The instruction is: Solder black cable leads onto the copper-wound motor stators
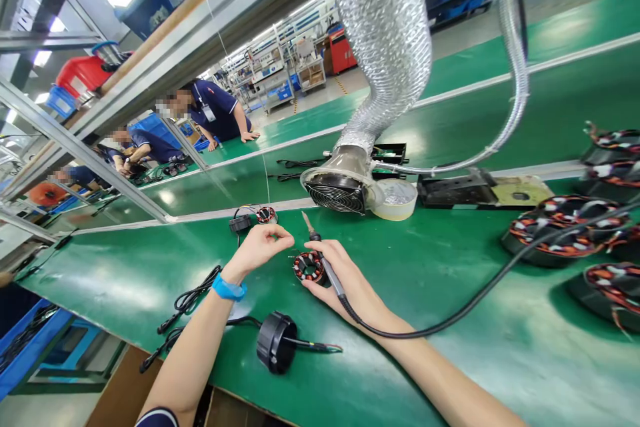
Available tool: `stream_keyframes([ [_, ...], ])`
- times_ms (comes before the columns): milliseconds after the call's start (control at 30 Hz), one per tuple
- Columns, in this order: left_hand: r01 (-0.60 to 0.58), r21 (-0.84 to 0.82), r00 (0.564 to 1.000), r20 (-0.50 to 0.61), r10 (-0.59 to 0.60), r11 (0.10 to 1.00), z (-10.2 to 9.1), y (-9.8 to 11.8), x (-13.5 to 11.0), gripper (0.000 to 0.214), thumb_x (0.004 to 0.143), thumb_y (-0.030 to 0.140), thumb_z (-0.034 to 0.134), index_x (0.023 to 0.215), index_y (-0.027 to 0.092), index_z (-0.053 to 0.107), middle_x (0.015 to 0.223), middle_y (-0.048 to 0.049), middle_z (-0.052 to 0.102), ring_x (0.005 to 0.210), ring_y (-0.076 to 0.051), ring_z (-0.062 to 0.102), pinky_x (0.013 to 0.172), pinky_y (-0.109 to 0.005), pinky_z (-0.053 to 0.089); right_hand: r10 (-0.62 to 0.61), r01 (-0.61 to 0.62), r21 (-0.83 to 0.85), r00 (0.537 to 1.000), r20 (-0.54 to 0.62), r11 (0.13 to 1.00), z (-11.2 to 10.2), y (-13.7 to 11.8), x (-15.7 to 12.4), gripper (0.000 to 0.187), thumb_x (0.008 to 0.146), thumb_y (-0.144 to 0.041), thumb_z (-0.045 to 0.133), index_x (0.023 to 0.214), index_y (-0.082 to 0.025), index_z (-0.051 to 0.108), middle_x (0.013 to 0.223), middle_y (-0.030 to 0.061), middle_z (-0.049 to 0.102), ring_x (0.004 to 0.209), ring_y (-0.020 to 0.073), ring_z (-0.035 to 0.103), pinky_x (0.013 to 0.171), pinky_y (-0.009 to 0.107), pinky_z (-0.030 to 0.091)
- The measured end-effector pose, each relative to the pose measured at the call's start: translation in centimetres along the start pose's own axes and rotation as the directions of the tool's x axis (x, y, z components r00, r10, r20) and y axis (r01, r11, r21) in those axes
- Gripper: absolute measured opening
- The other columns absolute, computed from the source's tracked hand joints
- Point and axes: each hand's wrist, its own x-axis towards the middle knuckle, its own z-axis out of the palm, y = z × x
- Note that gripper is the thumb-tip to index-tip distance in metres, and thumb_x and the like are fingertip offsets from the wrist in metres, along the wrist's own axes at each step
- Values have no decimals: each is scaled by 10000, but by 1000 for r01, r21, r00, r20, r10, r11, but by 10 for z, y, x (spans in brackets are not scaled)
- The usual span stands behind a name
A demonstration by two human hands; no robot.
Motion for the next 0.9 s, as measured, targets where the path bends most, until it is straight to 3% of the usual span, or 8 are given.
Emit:
stream_keyframes([
  [100, -85, 209, 990, 131, 58, 974, 4, 20, 7, 183, 745, 256, 724, 884, 148, 774, 851, -49, 735, 723, -152, 608, 691, -250, 443, -2, 3, 11, 999, -43, 1000, 2, 0, -1, 527, 841, -303, 713, 1316, -286, 487, 1221, 83, 535, 1088, 255, 605, 950, 418, 522],
  [233, -157, 489, 960, 278, 17, 858, 9, 44, 17, 117, 725, 160, 686, 792, 164, 781, 770, -55, 743, 695, -182, 633, 646, -266, 427, 4, -2, 27, 996, -86, 1000, 5, 3, -2, 562, 822, -298, 726, 1323, -284, 471, 1216, 87, 545, 1080, 263, 610, 948, 435, 525],
  [367, -245, 518, 930, 365, 47, 819, 4, 50, 25, 134, 712, 114, 685, 781, 153, 794, 763, -72, 755, 693, -193, 646, 634, -270, 422, 11, -7, 50, 996, -91, 999, 7, 4, -4, 585, 814, -297, 737, 1331, -289, 461, 1233, 85, 538, 1089, 264, 606, 958, 448, 520],
  [600, -208, 389, 903, 429, 24, 898, -5, 39, 33, 138, 743, 149, 689, 816, 149, 806, 779, -35, 770, 697, -152, 646, 671, -229, 444, 37, -27, 110, 996, -85, 994, 7, 3, -4, 607, 799, -270, 747, 1336, -292, 466, 1256, 84, 520, 1095, 262, 603, 971, 452, 516],
  [767, -260, 550, 924, 380, 39, 794, 2, 48, 26, 145, 734, 106, 635, 724, 144, 774, 680, -59, 725, 595, -160, 589, 607, -263, 408, 42, -30, 121, 994, -96, 992, 9, 4, -4, 621, 785, -252, 748, 1332, -285, 456, 1249, 84, 516, 1076, 260, 609, 961, 455, 520],
  [900, -301, 688, 941, 326, 90, 660, 12, 50, 15, 140, 752, 112, 605, 712, 149, 735, 708, -115, 708, 702, -234, 647, 695, -310, 454, 50, -37, 121, 993, -109, 992, 9, 3, -4, 591, 800, -284, 744, 1326, -278, 474, 1236, 89, 524, 1069, 262, 612, 951, 455, 528],
])
